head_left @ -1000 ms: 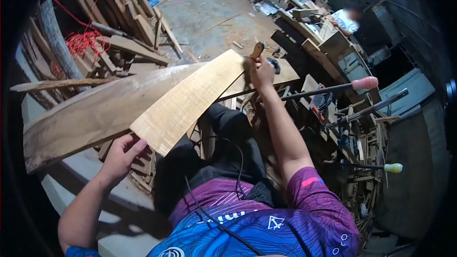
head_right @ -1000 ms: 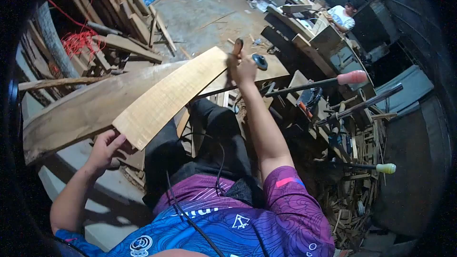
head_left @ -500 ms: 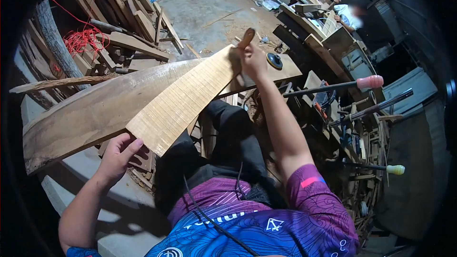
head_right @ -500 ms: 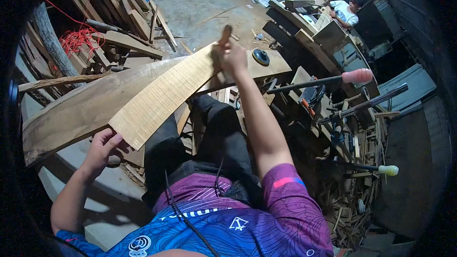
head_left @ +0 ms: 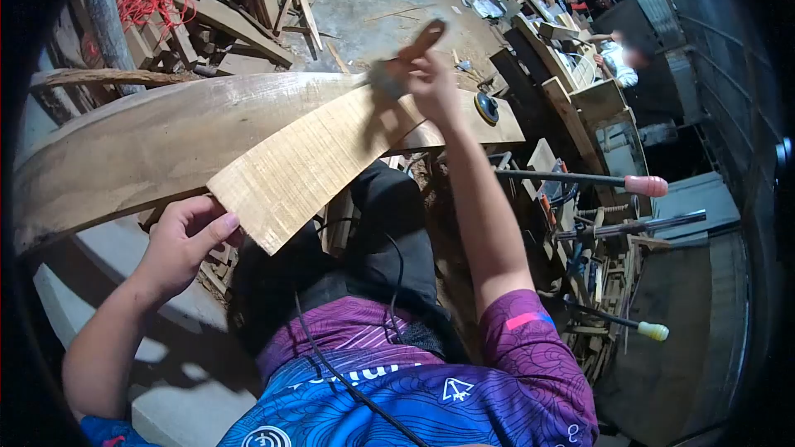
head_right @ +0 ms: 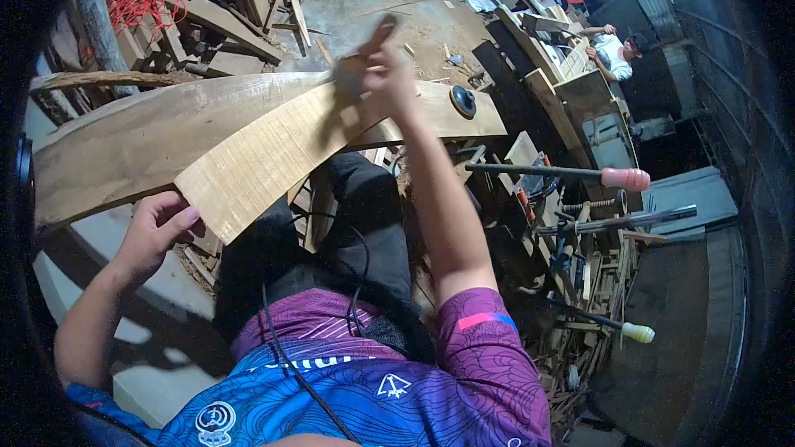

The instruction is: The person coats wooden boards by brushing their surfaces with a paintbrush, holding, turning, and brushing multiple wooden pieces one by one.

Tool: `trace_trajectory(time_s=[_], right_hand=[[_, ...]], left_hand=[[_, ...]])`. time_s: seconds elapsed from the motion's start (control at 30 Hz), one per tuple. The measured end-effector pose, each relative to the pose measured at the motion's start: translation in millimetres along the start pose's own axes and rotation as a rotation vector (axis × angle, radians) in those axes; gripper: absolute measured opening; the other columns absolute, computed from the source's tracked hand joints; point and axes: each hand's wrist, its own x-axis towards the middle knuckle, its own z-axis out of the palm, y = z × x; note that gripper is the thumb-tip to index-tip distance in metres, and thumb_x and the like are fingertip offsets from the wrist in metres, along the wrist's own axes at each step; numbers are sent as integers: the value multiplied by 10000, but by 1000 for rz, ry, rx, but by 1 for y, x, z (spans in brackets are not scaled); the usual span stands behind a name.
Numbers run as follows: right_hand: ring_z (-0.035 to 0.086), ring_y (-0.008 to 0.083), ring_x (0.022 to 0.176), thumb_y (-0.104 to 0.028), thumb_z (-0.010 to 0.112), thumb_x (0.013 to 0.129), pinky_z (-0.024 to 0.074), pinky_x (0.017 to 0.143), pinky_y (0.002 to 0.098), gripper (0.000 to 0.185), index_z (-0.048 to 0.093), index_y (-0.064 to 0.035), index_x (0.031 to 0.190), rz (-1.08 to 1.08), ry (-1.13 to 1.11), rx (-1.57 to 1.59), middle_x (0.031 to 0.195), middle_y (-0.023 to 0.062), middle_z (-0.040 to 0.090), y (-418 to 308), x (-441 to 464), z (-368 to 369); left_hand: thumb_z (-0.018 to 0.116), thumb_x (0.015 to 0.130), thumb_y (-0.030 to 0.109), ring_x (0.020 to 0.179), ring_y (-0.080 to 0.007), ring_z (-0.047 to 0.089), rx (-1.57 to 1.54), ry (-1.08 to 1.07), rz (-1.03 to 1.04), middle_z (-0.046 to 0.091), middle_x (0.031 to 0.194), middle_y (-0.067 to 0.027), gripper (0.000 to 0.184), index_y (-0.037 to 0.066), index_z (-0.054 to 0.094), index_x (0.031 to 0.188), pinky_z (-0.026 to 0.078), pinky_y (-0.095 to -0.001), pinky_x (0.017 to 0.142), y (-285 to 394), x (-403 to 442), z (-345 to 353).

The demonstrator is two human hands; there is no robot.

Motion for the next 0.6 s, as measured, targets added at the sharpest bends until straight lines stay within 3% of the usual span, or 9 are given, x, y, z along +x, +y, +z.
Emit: trace_trajectory(time_s=[0.07, 0.1, 0.17, 0.23, 0.33, 0.4, 0.43, 0.5, 0.6], right_hand=[[714, 276, 917, -177, 661, 874, 550, 762, 370, 235, 659, -50, 1071, 268, 232, -450, 961, 121, 739, 24, 15, -27], [706, 322, 908, -277, 669, 875, 546, 763, 416, 253, 666, -89, 1044, 212, 412, -587, 927, 144, 731, 46, 15, -34], [690, 377, 858, -359, 633, 907, 531, 747, 470, 274, 675, -117, 1028, 324, 282, -781, 923, 150, 724, 37, 12, -26], [704, 344, 809, -273, 652, 904, 537, 706, 445, 217, 677, -85, 1010, 92, 250, -670, 898, 151, 720, -13, -5, 13], [666, 138, 694, -69, 659, 898, 514, 592, 269, 103, 676, -24, 989, -40, 36, -300, 828, 91, 709, -116, -62, 73], [673, 136, 711, -58, 655, 890, 525, 623, 270, 129, 678, -7, 1007, -216, -180, 51, 824, 85, 703, -186, -103, 94], [676, 138, 719, -51, 654, 887, 528, 635, 277, 138, 677, -3, 1014, -202, -231, 92, 831, 86, 701, -197, -108, 94], [676, 134, 729, -39, 648, 889, 532, 650, 288, 147, 674, 4, 1027, -209, -263, -51, 848, 83, 697, -199, -108, 85], [655, 113, 674, -141, 713, 893, 496, 577, 287, 199, 680, -19, 1047, 48, 3, -119, 818, 78, 705, -140, -51, 64]], left_hand=[[649, 945, 267, 806, -101, 616, -3, 3, 15, 683, 879, -38, 285, -5, 674, 1026, 485, -263, 755, -2, 2, -1], [651, 945, 254, 806, -98, 613, 0, -6, 27, 682, 886, -37, 274, -8, 673, 1024, 486, -262, 757, -4, 2, -1], [661, 947, 239, 827, -94, 618, 6, -20, 29, 688, 917, -39, 289, -26, 671, 1062, 501, -260, 782, -3, 2, -2], [665, 947, 255, 829, -91, 617, 11, 4, 26, 690, 929, -38, 314, -32, 670, 1074, 506, -263, 776, -4, 1, -2], [668, 937, 270, 815, -85, 611, 68, -13, 51, 673, 871, -17, 291, -7, 661, 1022, 498, -263, 766, -5, 2, -5], [660, 932, 195, 801, -90, 609, 7, -11, 54, 671, 866, -26, 223, -9, 658, 1023, 494, -265, 750, -9, 3, -2], [652, 920, 139, 791, -93, 608, -64, -12, 167, 672, 868, -27, 172, -2, 665, 1018, 493, -263, 739, -19, 3, -1], [646, 918, 162, 783, -105, 608, 292, -7, 264, 668, 831, -52, 183, -2, 666, 997, 490, -282, 721, -14, 1, -7], [646, 917, 204, 741, -169, 661, 434, 35, 319, 680, 776, -159, 245, -28, 672, 991, 520, -320, 700, -5, 2, -9]])
